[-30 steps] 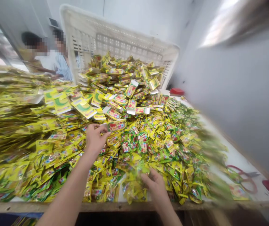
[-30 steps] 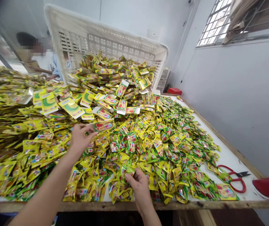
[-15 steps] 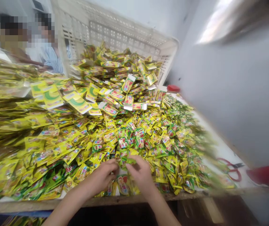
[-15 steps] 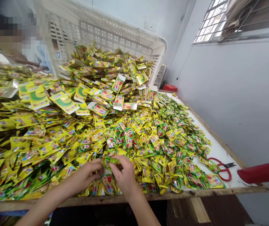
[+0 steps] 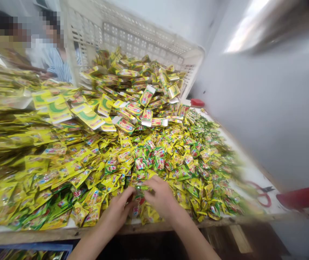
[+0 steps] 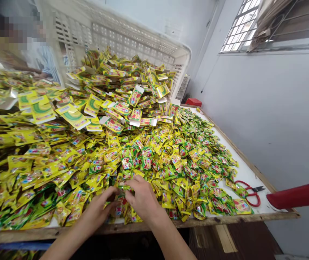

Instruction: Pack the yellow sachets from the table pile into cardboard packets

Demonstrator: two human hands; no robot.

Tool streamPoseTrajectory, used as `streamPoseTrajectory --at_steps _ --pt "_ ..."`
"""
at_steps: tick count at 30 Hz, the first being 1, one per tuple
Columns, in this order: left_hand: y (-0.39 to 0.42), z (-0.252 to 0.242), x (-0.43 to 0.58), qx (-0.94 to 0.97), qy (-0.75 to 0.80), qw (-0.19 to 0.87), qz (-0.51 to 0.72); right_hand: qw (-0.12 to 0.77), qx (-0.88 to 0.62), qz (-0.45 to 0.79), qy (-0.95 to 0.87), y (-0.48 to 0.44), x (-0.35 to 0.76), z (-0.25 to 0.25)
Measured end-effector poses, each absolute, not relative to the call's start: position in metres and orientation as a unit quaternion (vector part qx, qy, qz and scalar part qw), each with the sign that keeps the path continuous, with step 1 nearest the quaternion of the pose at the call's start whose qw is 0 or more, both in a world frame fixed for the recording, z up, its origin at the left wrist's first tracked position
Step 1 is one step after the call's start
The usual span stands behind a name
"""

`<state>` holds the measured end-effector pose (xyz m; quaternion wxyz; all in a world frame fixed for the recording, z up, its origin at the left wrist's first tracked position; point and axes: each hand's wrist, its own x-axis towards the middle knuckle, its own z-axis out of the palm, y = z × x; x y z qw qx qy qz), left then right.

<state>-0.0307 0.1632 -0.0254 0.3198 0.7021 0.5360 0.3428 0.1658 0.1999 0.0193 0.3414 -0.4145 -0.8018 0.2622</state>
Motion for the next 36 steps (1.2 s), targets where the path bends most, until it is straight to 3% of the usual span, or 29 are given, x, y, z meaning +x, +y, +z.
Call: streamPoseTrajectory --at_steps 4,9,13,21,28,36 --pt "0.149 -0.036 -0.029 0.689 0.534 0.325 0.366 0.219 -0.432 0.168 -0.859 0.198 0.165 0.018" --pt "0.140 -0.042 -0.015 0.636 0.529 0.373 0.420 0.090 -0.337 0.069 -0.935 0.200 0.156 0.044" --pt "0.143 -0.051 -0.011 0.485 0.520 0.481 0.512 0.146 -0.343 0.095 -0.923 0.206 0.152 0.044" --pt "0.149 -0.047 -0.011 0.463 0.434 0.612 0.472 0.161 -0.296 0.159 -0.928 0.204 0.163 0.029" --pt "0.147 -0.042 -0.006 0.489 0.439 0.588 0.472 0.128 -0.302 0.055 -0.943 0.199 0.161 0.031" --pt "0.149 -0.037 0.000 0.456 0.491 0.559 0.489 0.093 -0.185 0.013 -0.978 0.210 0.161 0.029"
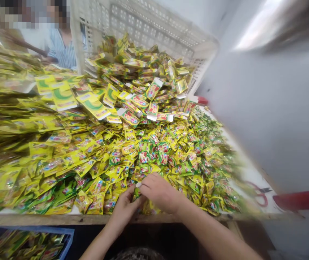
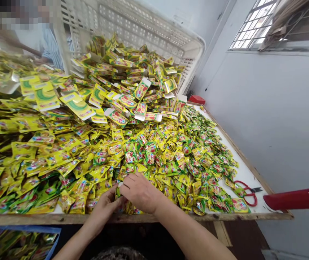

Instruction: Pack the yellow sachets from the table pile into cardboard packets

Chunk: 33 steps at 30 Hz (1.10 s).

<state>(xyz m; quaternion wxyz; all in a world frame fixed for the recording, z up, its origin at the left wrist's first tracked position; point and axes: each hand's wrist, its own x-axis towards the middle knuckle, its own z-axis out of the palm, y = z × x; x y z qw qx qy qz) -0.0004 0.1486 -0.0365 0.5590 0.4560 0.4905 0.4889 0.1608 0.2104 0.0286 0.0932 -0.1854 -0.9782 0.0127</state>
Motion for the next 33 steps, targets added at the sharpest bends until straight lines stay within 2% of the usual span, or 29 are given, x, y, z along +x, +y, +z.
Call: streamPoseTrajectory --at_steps 4,10,15,20,22,25,29,33 --pt "0.146 -0.032 0.006 0.419 0.496 0.578 0.495 0.098 -0.192 0.054 -0.975 0.216 0.162 0.029" --pt "0.150 -0.032 0.023 0.345 0.570 0.540 0.514 0.126 -0.241 0.139 -0.952 0.214 0.165 0.034" --pt "0.151 -0.043 0.009 0.457 0.520 0.536 0.484 0.224 -0.287 0.179 -0.914 0.218 0.166 0.010" --pt "0.141 -0.056 -0.012 0.480 0.512 0.554 0.448 0.245 -0.280 0.283 -0.884 0.207 0.170 -0.013" --pt "0.137 -0.055 -0.015 0.476 0.514 0.559 0.444 0.311 -0.339 0.348 -0.817 0.198 0.172 -0.016" --pt "0.133 -0.049 -0.017 0.419 0.535 0.574 0.457 0.412 -0.450 0.502 -0.613 0.184 0.172 -0.025" --pt "0.133 -0.037 -0.022 0.360 0.515 0.632 0.453 0.403 -0.425 0.697 -0.413 0.169 0.163 -0.038" --pt "0.135 -0.021 -0.025 0.336 0.488 0.673 0.443 0.401 -0.392 0.717 -0.414 0.166 0.158 -0.036"
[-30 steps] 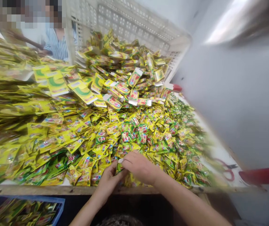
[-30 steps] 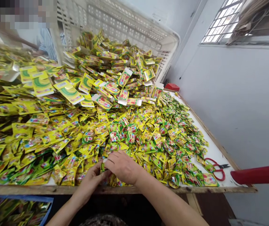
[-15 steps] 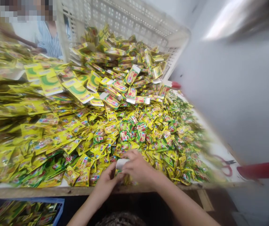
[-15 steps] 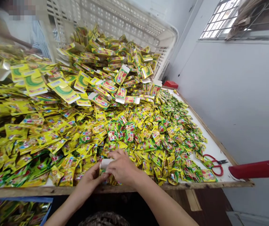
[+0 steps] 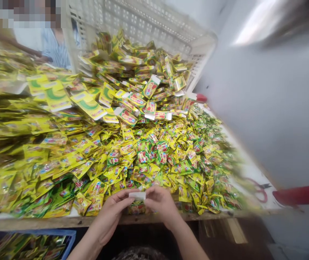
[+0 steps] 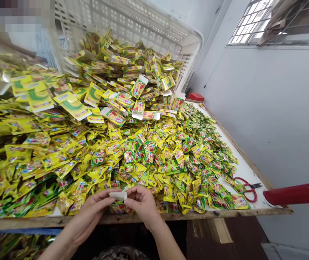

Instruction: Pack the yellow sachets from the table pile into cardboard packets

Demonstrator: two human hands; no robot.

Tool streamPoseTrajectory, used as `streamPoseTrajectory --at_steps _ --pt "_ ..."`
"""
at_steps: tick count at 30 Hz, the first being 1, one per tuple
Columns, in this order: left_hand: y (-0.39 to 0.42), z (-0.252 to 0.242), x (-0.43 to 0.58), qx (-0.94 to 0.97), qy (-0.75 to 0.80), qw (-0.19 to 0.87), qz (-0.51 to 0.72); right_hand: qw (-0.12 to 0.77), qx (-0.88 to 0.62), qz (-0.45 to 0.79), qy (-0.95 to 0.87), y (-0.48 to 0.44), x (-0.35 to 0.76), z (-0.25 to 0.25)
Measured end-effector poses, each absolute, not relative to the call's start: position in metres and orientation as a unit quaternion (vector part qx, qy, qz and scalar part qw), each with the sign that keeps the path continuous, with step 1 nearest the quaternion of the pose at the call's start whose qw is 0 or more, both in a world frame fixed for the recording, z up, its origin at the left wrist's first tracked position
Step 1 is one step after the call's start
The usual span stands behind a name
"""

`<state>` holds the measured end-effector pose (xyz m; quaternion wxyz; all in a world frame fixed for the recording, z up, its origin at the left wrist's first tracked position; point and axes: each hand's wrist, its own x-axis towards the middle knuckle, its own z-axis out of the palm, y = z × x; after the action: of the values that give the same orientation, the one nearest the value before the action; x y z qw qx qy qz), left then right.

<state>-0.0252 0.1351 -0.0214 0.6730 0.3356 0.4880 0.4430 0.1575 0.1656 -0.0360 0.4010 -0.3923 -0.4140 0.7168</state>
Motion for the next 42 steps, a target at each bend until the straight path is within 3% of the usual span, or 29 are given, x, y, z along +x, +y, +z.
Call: streamPoseTrajectory --at_steps 5,10,24,28,36,42 --pt "0.132 -0.010 -0.023 0.358 0.472 0.686 0.422 0.355 -0.427 0.736 -0.387 0.170 0.151 -0.030" --pt "0.135 -0.026 -0.030 0.380 0.529 0.601 0.464 0.436 -0.429 0.565 -0.554 0.169 0.145 -0.025" --pt "0.149 -0.038 -0.026 0.589 0.526 0.400 0.466 0.442 -0.465 0.577 -0.506 0.176 0.143 -0.032" --pt "0.152 -0.040 -0.030 0.612 0.508 0.390 0.464 0.430 -0.464 0.561 -0.535 0.177 0.147 -0.029" --pt "0.138 -0.061 -0.026 0.650 0.483 0.377 0.450 0.497 -0.399 0.372 -0.675 0.151 0.149 -0.050" --pt "0.134 -0.052 -0.020 0.568 0.559 0.363 0.483 0.461 -0.419 0.369 -0.690 0.171 0.177 -0.035"
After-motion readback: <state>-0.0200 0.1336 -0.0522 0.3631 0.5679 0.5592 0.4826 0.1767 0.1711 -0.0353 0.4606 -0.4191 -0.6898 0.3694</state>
